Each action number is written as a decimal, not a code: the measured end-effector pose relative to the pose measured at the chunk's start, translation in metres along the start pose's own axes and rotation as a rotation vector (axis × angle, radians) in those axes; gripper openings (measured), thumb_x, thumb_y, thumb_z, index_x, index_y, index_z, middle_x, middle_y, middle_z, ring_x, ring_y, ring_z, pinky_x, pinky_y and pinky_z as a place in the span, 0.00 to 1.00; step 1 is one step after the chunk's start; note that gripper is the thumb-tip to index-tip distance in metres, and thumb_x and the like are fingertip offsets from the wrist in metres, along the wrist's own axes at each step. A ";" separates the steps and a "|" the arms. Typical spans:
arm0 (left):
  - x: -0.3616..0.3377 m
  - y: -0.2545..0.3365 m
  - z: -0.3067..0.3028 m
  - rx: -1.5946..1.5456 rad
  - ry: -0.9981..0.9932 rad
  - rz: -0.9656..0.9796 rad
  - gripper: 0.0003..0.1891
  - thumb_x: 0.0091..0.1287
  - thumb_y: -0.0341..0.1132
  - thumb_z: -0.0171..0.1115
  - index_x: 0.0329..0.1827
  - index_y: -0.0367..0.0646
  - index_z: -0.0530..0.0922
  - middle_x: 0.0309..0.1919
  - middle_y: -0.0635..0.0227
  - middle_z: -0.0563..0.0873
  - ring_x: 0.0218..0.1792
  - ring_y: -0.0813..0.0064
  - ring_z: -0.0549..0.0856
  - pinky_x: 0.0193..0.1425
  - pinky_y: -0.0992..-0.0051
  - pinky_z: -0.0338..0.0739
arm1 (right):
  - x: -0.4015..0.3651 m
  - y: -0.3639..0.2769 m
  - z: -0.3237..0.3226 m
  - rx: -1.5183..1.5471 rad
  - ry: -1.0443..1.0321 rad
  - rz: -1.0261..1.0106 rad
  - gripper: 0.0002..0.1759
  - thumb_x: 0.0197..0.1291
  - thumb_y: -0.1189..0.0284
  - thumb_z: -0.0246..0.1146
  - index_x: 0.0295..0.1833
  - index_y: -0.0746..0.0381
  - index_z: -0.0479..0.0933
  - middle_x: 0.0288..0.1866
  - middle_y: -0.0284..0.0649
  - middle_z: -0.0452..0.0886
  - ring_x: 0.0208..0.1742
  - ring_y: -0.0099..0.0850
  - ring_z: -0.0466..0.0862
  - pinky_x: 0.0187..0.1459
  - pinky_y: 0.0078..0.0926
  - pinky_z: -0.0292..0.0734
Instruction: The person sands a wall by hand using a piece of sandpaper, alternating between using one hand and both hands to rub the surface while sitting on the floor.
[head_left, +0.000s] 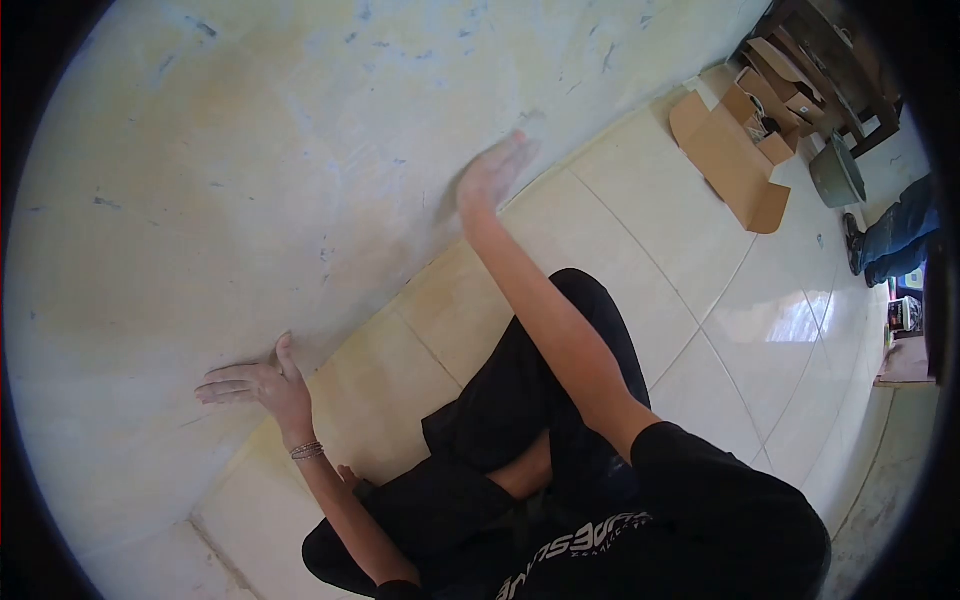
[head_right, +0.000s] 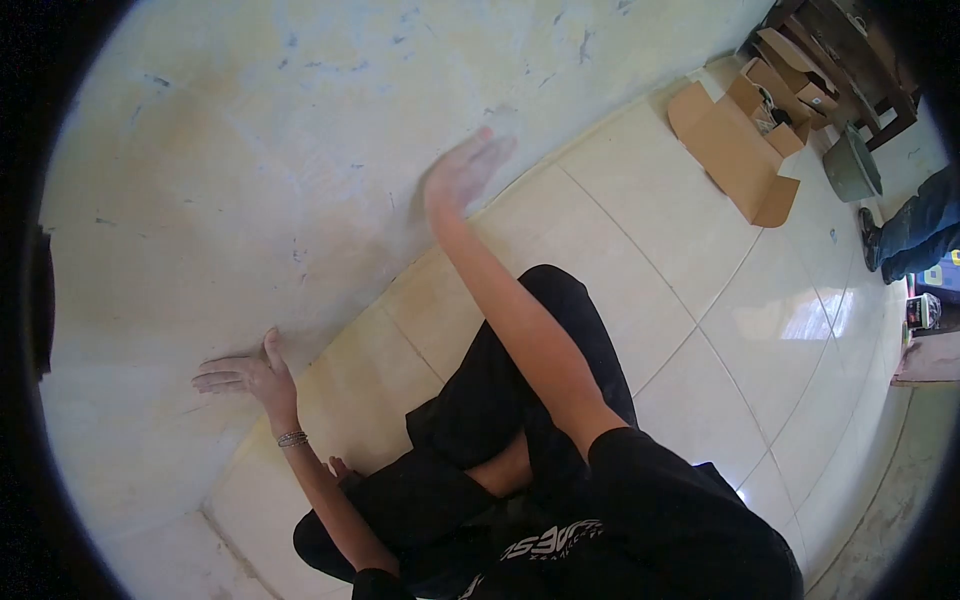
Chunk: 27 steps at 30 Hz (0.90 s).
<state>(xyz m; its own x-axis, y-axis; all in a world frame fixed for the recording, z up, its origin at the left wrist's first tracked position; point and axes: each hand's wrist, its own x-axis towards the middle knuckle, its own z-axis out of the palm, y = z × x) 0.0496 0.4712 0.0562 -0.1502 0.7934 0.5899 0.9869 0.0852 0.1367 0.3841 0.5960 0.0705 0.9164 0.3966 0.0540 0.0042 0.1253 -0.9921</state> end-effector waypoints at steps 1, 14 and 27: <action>0.000 -0.001 0.000 0.002 -0.010 -0.005 0.66 0.64 0.68 0.55 0.68 0.17 0.21 0.65 0.19 0.17 0.69 0.26 0.18 0.69 0.33 0.22 | 0.003 0.000 -0.001 0.050 0.039 0.229 0.38 0.74 0.60 0.41 0.75 0.80 0.43 0.79 0.65 0.41 0.81 0.57 0.42 0.78 0.44 0.34; -0.006 0.010 -0.003 -0.054 -0.041 -0.045 0.66 0.64 0.67 0.56 0.68 0.16 0.21 0.65 0.19 0.18 0.69 0.26 0.19 0.71 0.35 0.23 | 0.004 -0.004 0.001 0.070 -0.002 -0.076 0.38 0.75 0.58 0.41 0.76 0.77 0.43 0.80 0.63 0.42 0.81 0.53 0.42 0.78 0.41 0.34; -0.002 0.001 0.001 0.031 -0.018 -0.005 0.66 0.65 0.68 0.54 0.67 0.15 0.21 0.64 0.17 0.17 0.69 0.25 0.18 0.70 0.33 0.23 | -0.008 0.001 0.003 0.020 0.017 -0.106 0.39 0.74 0.57 0.41 0.76 0.77 0.43 0.79 0.65 0.42 0.80 0.57 0.43 0.78 0.42 0.35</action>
<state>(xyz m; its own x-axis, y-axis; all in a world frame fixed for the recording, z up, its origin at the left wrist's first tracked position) 0.0505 0.4704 0.0550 -0.1548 0.8038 0.5744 0.9875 0.1079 0.1151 0.3756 0.5958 0.0697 0.9177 0.3650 0.1565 0.0939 0.1836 -0.9785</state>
